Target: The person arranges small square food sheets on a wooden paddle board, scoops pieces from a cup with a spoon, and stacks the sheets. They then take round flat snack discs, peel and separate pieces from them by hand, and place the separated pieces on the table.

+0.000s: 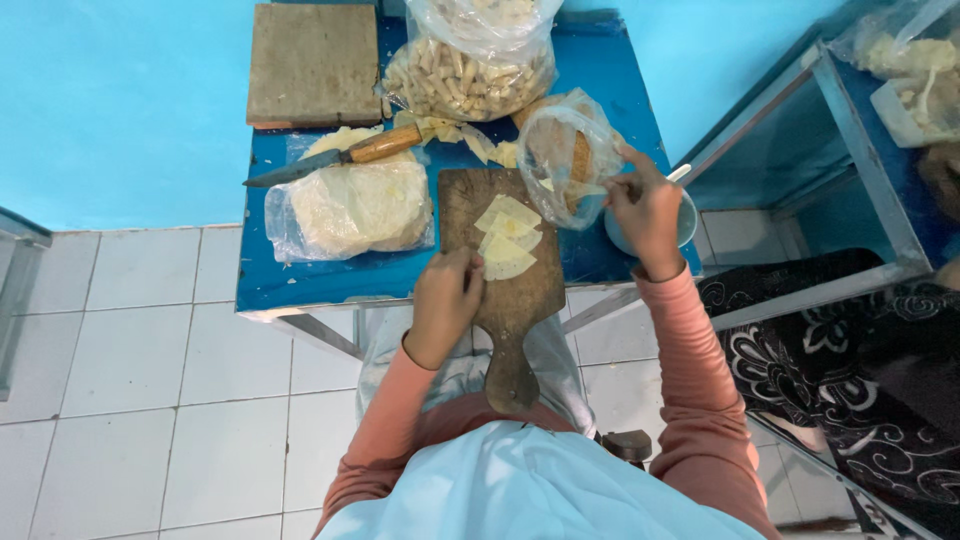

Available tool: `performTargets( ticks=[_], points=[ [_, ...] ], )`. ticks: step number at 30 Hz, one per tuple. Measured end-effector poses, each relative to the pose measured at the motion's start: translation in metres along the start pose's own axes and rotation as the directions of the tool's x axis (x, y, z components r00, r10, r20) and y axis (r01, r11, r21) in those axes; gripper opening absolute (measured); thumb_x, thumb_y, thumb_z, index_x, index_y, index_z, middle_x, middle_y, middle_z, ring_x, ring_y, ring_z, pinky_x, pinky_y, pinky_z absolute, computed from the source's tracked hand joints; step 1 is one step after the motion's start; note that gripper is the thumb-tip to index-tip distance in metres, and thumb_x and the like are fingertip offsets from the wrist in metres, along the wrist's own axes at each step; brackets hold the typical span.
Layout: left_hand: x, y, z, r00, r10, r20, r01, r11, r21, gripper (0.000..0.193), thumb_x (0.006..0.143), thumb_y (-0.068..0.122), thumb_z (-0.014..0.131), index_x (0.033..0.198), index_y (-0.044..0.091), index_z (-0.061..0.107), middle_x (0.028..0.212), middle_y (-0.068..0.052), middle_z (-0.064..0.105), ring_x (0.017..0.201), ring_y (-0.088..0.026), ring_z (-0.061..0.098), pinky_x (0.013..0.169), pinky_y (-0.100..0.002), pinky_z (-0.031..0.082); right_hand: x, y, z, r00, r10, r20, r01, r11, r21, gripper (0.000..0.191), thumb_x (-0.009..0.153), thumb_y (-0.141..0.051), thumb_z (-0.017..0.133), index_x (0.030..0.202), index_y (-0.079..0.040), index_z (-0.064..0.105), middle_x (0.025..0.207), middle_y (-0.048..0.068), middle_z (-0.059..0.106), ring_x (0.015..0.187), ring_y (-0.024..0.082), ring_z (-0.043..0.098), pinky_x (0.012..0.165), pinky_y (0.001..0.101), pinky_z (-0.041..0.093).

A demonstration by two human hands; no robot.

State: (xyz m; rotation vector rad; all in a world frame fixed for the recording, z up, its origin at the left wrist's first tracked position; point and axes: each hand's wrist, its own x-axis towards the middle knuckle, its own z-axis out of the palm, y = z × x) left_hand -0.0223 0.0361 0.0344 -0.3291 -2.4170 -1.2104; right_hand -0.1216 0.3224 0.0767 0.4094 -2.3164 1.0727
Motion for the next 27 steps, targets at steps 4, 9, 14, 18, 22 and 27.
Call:
performTargets(
  ticks=[4,9,14,18,22,27],
  points=[
    [0.0,0.0,-0.005,1.0,0.027,-0.014,-0.026,0.999,0.02,0.009,0.087,0.008,0.07,0.094,0.006,0.065,0.085,-0.014,0.067,0.084,-0.036,0.063,0.072,-0.047,0.049,-0.001,0.019,-0.004,0.99,0.141,-0.011,-0.136,0.972,0.191,0.041,0.093,0.012,0.069,0.133,0.006,0.063,0.089,0.017,0.076,0.072,0.014,0.073,0.063,0.025,0.059],
    [0.0,0.005,-0.004,0.999,0.031,-0.004,-0.031,0.999,-0.007,0.022,0.085,0.009,0.071,0.104,0.004,0.064,0.084,-0.015,0.064,0.083,-0.036,0.062,0.071,-0.047,0.048,-0.003,0.033,-0.019,0.987,0.16,-0.001,-0.15,0.925,0.348,0.041,0.098,0.013,0.064,0.138,0.008,0.057,0.097,0.02,0.076,0.077,0.015,0.074,0.069,0.0252,0.06],
    [0.0,0.008,-0.004,1.0,0.014,0.003,-0.014,1.0,0.002,0.02,0.086,0.007,0.069,0.105,0.004,0.063,0.084,-0.015,0.064,0.085,-0.036,0.062,0.073,-0.047,0.048,-0.01,0.025,-0.034,0.975,0.214,-0.057,-0.163,0.869,0.468,0.041,0.1,0.013,0.065,0.14,0.01,0.054,0.101,0.021,0.076,0.078,0.015,0.072,0.068,0.0244,0.058],
    [0.0,0.009,-0.004,0.999,0.016,-0.036,-0.017,0.999,-0.05,0.018,0.087,0.004,0.068,0.104,0.002,0.062,0.088,-0.016,0.064,0.085,-0.036,0.062,0.073,-0.046,0.049,-0.028,0.008,-0.026,0.964,0.263,0.03,-0.236,0.802,0.549,0.042,0.099,0.011,0.063,0.14,0.007,0.055,0.097,0.017,0.076,0.072,0.015,0.071,0.061,0.0241,0.056],
    [-0.001,0.01,-0.002,0.996,0.009,-0.083,-0.016,0.996,-0.083,0.015,0.088,0.002,0.067,0.103,0.0,0.062,0.087,-0.017,0.063,0.081,-0.035,0.064,0.07,-0.044,0.05,-0.057,-0.013,0.007,0.955,0.256,0.149,-0.29,0.712,0.639,0.043,0.096,0.009,0.061,0.138,0.005,0.055,0.099,0.016,0.075,0.076,0.013,0.07,0.068,0.0231,0.057],
    [0.001,0.007,0.003,0.994,-0.009,-0.113,-0.014,0.981,-0.195,0.015,0.09,0.0,0.065,0.104,-0.001,0.062,0.088,-0.016,0.063,0.075,-0.029,0.066,0.066,-0.039,0.052,-0.092,-0.039,0.036,0.99,0.141,0.022,-0.135,0.872,0.47,0.037,0.099,0.007,0.064,0.134,0.004,0.054,0.102,0.016,0.075,0.078,0.013,0.07,0.069,0.0253,0.058]
  ],
)
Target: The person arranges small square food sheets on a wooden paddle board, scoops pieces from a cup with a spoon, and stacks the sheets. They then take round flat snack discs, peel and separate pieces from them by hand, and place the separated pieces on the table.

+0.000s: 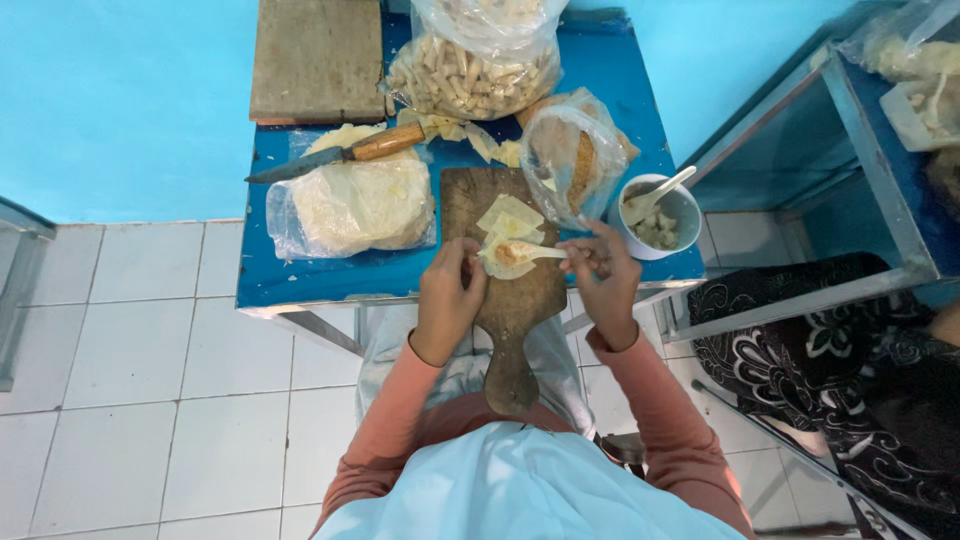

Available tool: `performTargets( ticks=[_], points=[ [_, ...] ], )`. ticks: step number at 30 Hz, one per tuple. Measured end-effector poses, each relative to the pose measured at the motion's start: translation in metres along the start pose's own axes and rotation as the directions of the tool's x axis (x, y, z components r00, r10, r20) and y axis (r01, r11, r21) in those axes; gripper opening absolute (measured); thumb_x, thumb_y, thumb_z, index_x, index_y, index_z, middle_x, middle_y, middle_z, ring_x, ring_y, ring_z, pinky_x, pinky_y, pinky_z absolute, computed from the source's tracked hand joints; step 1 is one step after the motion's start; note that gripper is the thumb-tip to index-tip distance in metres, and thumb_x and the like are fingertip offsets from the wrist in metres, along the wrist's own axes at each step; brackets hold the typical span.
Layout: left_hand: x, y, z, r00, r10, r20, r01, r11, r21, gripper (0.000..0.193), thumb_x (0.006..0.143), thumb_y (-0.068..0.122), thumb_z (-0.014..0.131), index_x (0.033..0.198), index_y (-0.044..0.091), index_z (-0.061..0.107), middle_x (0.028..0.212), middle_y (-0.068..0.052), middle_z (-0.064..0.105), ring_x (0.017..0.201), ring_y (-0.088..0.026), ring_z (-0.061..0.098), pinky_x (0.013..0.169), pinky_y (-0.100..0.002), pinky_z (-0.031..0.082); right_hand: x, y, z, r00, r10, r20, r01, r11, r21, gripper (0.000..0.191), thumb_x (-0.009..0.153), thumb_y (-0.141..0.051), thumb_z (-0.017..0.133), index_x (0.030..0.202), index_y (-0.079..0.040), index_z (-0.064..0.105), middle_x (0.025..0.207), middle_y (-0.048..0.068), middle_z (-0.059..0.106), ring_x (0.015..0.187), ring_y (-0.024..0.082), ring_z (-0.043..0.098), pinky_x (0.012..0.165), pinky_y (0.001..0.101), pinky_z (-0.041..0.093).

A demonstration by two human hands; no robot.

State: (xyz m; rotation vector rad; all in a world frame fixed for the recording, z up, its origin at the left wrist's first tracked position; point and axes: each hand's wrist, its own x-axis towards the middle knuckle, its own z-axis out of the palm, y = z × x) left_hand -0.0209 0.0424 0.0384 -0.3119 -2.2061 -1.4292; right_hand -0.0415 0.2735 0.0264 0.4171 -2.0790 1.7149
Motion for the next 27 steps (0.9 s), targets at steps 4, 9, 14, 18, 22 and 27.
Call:
performTargets(
  ticks=[4,9,14,18,22,27],
  points=[
    [0.001,-0.003,0.004,1.0,0.003,-0.008,-0.003,0.999,-0.042,0.013,0.091,0.0,0.067,0.103,-0.001,0.063,0.087,-0.014,0.062,0.073,-0.026,0.066,0.064,-0.036,0.052,-0.016,-0.01,0.005,0.928,-0.37,0.051,0.365,0.872,-0.327,0.028,0.098,0.009,0.068,0.121,-0.001,0.056,0.107,0.015,0.077,0.087,0.019,0.075,0.078,0.0307,0.06],
    [0.002,-0.006,0.009,1.0,-0.008,-0.01,0.007,0.999,-0.031,0.014,0.09,-0.001,0.068,0.102,-0.001,0.063,0.087,-0.014,0.062,0.071,-0.026,0.065,0.062,-0.036,0.052,-0.019,-0.009,-0.004,0.775,-0.564,0.285,0.632,0.694,-0.345,0.03,0.094,0.015,0.062,0.119,0.0,0.056,0.11,0.016,0.075,0.097,0.031,0.075,0.084,0.0361,0.061],
    [0.004,-0.006,0.011,0.999,0.021,0.026,-0.021,1.0,-0.011,0.013,0.093,0.003,0.067,0.105,-0.001,0.063,0.089,-0.016,0.064,0.08,-0.031,0.066,0.07,-0.04,0.053,-0.016,-0.002,-0.01,0.799,-0.543,0.258,0.597,0.666,-0.448,0.029,0.09,0.014,0.067,0.112,-0.004,0.062,0.104,0.015,0.074,0.094,0.03,0.074,0.08,0.0359,0.06],
    [0.005,-0.005,0.009,0.989,0.136,0.057,-0.135,0.991,-0.016,0.015,0.097,0.002,0.061,0.111,-0.001,0.062,0.1,-0.02,0.067,0.096,-0.039,0.064,0.082,-0.045,0.051,0.008,-0.007,-0.019,0.848,-0.525,-0.065,0.381,0.691,-0.614,0.028,0.099,0.013,0.067,0.12,-0.004,0.058,0.108,0.012,0.074,0.098,0.028,0.076,0.086,0.0366,0.061],
    [0.006,-0.001,0.007,0.981,0.162,0.109,-0.166,0.986,0.028,0.015,0.094,0.001,0.062,0.109,0.0,0.062,0.102,-0.02,0.065,0.098,-0.04,0.062,0.083,-0.046,0.049,0.04,-0.018,-0.023,0.904,-0.403,-0.143,0.233,0.744,-0.626,0.036,0.102,0.01,0.065,0.136,0.001,0.057,0.11,0.016,0.073,0.095,0.03,0.075,0.084,0.0377,0.06],
    [0.006,0.003,0.007,0.975,0.153,0.159,-0.169,0.981,0.091,0.018,0.089,-0.001,0.065,0.107,0.0,0.063,0.102,-0.018,0.061,0.1,-0.04,0.059,0.084,-0.046,0.048,0.032,-0.03,0.0,0.874,-0.487,-0.013,0.302,0.564,-0.769,0.04,0.094,0.001,0.07,0.133,-0.002,0.061,0.121,0.023,0.064,0.111,0.038,0.064,0.095,0.0454,0.053]
  ],
)
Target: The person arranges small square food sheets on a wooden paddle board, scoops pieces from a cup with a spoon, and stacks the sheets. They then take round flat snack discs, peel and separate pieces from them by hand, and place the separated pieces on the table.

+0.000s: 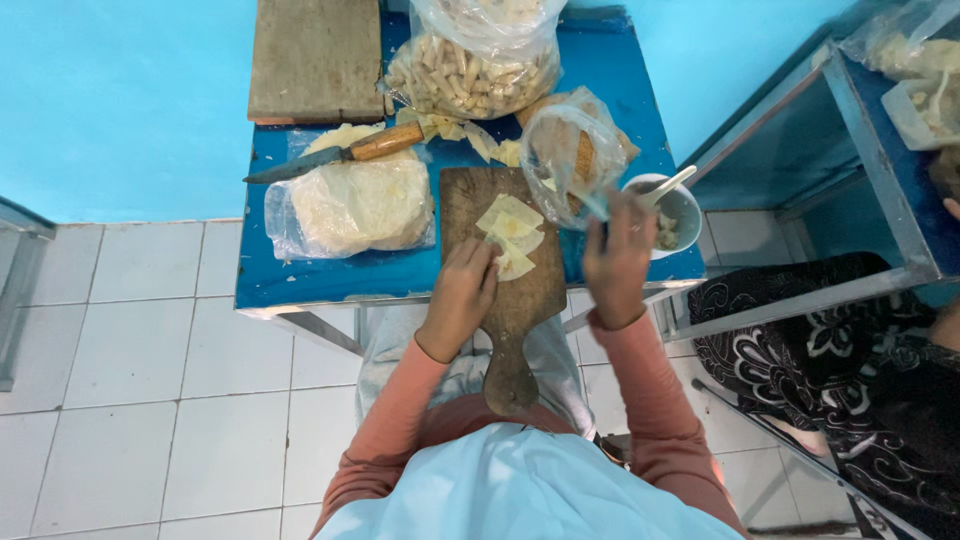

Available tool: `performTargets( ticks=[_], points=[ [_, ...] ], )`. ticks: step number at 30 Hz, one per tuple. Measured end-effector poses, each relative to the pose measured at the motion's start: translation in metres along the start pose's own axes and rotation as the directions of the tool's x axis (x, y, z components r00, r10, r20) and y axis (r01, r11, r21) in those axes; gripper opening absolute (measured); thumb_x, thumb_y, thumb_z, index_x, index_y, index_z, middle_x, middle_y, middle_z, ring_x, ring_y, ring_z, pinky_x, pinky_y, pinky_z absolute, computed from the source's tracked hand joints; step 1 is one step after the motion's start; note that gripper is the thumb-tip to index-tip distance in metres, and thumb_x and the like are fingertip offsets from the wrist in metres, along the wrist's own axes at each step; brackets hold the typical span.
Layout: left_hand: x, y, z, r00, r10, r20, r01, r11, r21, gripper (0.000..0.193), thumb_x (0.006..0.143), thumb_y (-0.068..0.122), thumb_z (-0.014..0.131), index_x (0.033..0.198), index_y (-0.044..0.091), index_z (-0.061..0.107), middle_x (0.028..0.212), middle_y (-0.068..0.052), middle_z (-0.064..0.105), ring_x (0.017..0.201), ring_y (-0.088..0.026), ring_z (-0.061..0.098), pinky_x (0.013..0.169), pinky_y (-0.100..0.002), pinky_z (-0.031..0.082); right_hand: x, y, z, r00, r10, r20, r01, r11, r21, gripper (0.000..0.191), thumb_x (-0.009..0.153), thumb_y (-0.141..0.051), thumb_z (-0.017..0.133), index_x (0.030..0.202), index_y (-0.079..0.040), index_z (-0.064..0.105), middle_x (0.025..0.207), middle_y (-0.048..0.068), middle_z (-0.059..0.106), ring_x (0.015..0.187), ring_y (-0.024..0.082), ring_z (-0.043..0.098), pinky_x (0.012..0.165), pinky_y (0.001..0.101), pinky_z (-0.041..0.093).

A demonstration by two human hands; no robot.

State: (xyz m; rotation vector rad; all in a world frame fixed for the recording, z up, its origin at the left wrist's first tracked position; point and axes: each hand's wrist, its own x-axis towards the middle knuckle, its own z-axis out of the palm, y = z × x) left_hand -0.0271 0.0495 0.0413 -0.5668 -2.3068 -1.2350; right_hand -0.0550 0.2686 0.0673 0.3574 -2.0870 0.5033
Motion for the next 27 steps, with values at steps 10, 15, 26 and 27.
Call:
performTargets(
  ticks=[10,15,26,27],
  points=[
    [-0.001,-0.002,-0.001,0.999,0.054,0.006,-0.054,0.998,-0.026,0.013,0.087,-0.003,0.067,0.1,-0.002,0.066,0.104,-0.016,0.06,0.102,-0.036,0.06,0.086,-0.044,0.049,-0.031,-0.044,0.013,0.939,0.082,0.334,-0.169,0.956,0.239,0.059,0.078,-0.002,0.083,0.133,-0.005,0.061,0.087,0.005,0.071,0.089,0.028,0.065,0.081,0.0419,0.05],
    [0.0,-0.003,-0.001,0.998,0.066,0.013,-0.065,0.997,-0.05,0.011,0.087,-0.002,0.069,0.097,-0.002,0.067,0.103,-0.015,0.06,0.1,-0.036,0.059,0.086,-0.043,0.049,-0.03,-0.052,0.019,0.909,0.218,0.354,-0.349,0.863,0.366,0.059,0.083,0.003,0.078,0.137,-0.005,0.057,0.088,0.007,0.068,0.085,0.021,0.069,0.076,0.0339,0.055],
    [0.0,-0.007,0.0,0.999,0.023,0.036,-0.022,0.999,-0.047,0.018,0.085,-0.003,0.067,0.103,-0.003,0.065,0.102,-0.018,0.061,0.1,-0.04,0.058,0.085,-0.046,0.048,-0.04,-0.06,0.027,0.958,-0.02,0.286,-0.105,0.904,0.415,0.062,0.085,0.01,0.074,0.142,-0.001,0.051,0.111,0.014,0.063,0.099,0.027,0.069,0.089,0.0381,0.055],
    [0.0,-0.008,0.001,0.999,0.023,0.034,-0.021,0.998,-0.051,0.019,0.084,-0.003,0.066,0.103,-0.003,0.066,0.103,-0.018,0.061,0.1,-0.04,0.058,0.085,-0.046,0.048,-0.039,-0.059,0.025,0.954,-0.018,0.3,-0.117,0.897,0.426,0.063,0.085,0.01,0.074,0.142,-0.001,0.051,0.112,0.013,0.064,0.1,0.027,0.069,0.089,0.0387,0.055]
  ],
)
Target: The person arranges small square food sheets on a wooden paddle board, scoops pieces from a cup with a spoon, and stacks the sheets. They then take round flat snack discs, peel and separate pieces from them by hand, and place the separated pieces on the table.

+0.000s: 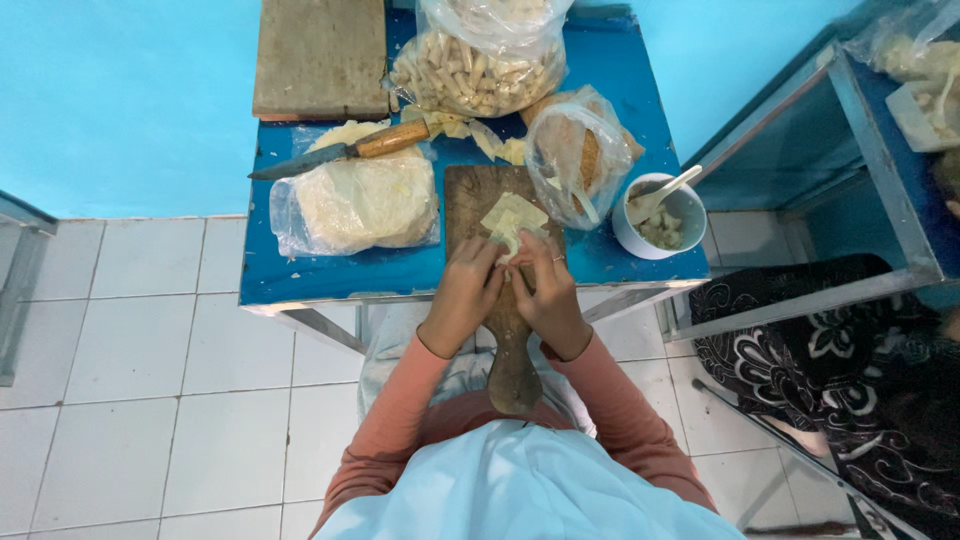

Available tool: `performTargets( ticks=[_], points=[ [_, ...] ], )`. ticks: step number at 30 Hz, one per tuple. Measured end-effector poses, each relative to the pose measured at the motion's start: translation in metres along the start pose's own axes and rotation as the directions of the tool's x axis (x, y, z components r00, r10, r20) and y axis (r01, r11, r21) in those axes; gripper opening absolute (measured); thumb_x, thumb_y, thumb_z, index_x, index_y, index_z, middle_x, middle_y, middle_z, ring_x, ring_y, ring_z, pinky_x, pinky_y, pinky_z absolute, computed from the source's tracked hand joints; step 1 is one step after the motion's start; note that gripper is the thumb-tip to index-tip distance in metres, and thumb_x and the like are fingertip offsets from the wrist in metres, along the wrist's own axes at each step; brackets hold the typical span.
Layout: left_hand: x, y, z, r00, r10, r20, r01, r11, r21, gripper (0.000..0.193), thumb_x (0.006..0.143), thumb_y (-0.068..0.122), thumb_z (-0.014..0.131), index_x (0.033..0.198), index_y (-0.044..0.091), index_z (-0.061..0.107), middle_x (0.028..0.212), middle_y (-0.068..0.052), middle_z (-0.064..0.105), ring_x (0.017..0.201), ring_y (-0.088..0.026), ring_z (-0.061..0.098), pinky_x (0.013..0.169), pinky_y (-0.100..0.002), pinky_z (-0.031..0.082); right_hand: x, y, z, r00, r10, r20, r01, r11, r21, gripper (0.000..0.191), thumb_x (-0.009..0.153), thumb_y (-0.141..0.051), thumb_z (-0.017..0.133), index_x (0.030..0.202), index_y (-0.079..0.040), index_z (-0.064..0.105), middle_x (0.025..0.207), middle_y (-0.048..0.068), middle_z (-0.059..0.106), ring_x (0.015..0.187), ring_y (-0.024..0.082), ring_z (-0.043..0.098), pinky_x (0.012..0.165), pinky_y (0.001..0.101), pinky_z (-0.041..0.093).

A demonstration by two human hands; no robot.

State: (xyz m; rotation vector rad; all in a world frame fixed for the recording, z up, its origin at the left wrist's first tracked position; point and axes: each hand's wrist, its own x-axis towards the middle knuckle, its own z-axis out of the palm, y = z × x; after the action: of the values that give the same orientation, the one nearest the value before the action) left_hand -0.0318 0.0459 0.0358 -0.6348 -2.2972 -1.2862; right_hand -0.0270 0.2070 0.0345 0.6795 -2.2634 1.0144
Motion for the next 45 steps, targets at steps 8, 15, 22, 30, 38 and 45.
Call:
performTargets(
  ticks=[8,15,22,30,38,45],
  points=[
    [-0.001,0.002,-0.009,0.999,0.046,0.029,-0.045,0.999,-0.015,0.014,0.085,0.0,0.07,0.098,-0.002,0.067,0.108,-0.017,0.062,0.103,-0.037,0.06,0.087,-0.044,0.05,0.007,0.011,-0.027,0.968,-0.086,0.235,0.066,0.994,0.09,0.064,0.082,0.005,0.075,0.141,-0.002,0.051,0.106,0.012,0.072,0.102,0.031,0.07,0.089,0.0385,0.056],
    [0.001,0.001,-0.013,0.991,0.127,0.045,-0.128,0.992,0.011,0.026,0.078,0.004,0.074,0.102,-0.004,0.066,0.107,-0.019,0.061,0.104,-0.039,0.058,0.087,-0.045,0.05,0.014,0.02,-0.018,0.976,0.036,0.215,-0.069,0.986,0.151,0.056,0.087,0.003,0.076,0.139,-0.004,0.055,0.098,0.01,0.073,0.091,0.023,0.075,0.08,0.0321,0.059],
    [0.001,-0.007,-0.003,0.998,0.06,0.013,-0.06,0.998,0.0,0.01,0.087,-0.001,0.067,0.096,0.001,0.066,0.099,-0.017,0.062,0.098,-0.038,0.061,0.083,-0.045,0.05,0.017,0.023,-0.02,0.979,0.02,0.203,-0.067,0.971,0.228,0.059,0.085,0.0,0.08,0.138,-0.007,0.055,0.097,0.01,0.075,0.088,0.021,0.076,0.078,0.0308,0.06],
    [0.007,-0.005,-0.001,1.0,-0.02,0.016,0.019,0.996,0.087,0.008,0.087,-0.001,0.067,0.095,0.0,0.067,0.095,-0.017,0.063,0.095,-0.039,0.061,0.081,-0.047,0.048,0.021,0.025,-0.013,0.978,0.095,0.188,-0.132,0.971,0.197,0.055,0.089,0.002,0.074,0.14,-0.006,0.053,0.098,0.009,0.075,0.089,0.022,0.075,0.078,0.0319,0.059],
    [0.006,-0.003,-0.013,0.992,0.118,0.052,-0.122,0.988,0.097,0.013,0.083,0.001,0.069,0.096,-0.001,0.068,0.101,-0.015,0.063,0.097,-0.036,0.059,0.085,-0.044,0.05,0.022,0.019,-0.024,0.967,-0.158,0.201,0.144,0.986,0.08,0.057,0.087,-0.002,0.077,0.139,-0.005,0.052,0.102,0.012,0.073,0.098,0.031,0.072,0.084,0.0383,0.057],
    [0.011,-0.009,-0.009,0.994,0.085,0.074,-0.093,0.989,0.113,0.009,0.084,0.0,0.07,0.093,0.0,0.069,0.097,-0.015,0.063,0.096,-0.036,0.059,0.083,-0.044,0.05,0.028,0.025,-0.019,0.963,-0.035,0.268,-0.026,0.975,0.219,0.056,0.092,0.001,0.071,0.144,-0.004,0.051,0.102,0.01,0.073,0.093,0.025,0.075,0.083,0.034,0.06]
  ],
)
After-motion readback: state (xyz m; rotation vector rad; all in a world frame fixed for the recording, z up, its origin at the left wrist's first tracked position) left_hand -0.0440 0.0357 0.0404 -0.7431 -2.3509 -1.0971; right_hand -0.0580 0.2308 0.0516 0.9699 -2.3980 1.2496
